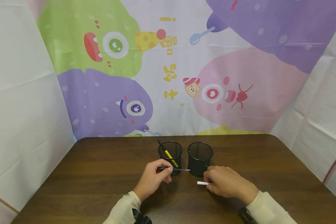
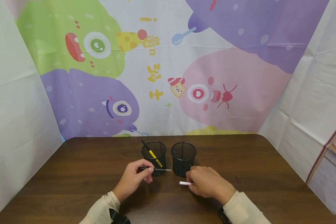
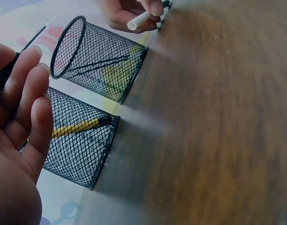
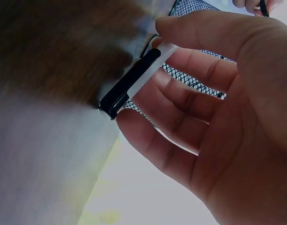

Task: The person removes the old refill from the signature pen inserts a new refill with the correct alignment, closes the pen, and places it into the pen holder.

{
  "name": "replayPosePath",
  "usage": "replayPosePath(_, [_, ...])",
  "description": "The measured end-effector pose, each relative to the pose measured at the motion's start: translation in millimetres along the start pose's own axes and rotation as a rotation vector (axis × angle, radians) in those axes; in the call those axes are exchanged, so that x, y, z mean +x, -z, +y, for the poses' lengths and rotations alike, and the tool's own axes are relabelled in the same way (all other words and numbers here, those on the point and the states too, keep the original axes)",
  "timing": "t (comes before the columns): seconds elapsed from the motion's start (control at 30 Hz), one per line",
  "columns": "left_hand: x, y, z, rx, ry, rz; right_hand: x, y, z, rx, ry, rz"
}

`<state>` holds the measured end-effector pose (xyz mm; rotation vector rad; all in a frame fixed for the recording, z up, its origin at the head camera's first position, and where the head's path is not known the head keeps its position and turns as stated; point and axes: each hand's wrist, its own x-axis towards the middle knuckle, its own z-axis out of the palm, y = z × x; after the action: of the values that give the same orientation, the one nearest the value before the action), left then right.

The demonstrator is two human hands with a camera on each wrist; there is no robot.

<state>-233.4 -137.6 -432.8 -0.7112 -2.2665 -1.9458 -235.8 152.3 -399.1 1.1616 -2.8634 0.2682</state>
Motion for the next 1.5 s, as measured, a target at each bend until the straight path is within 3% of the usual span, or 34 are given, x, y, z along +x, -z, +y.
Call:
replayPosePath(1.07, [1.2,-0.5,-1.0,-0.004,-0.002,0.002,1.7,-4.2,-1.4,-0.045,-0.005,0.004])
replayPosePath(1.5, [0.6,-0.9,0.4,-0.005,0.004,0.004,2.0,-1.7,0.6,0.005,-0.009,0.018])
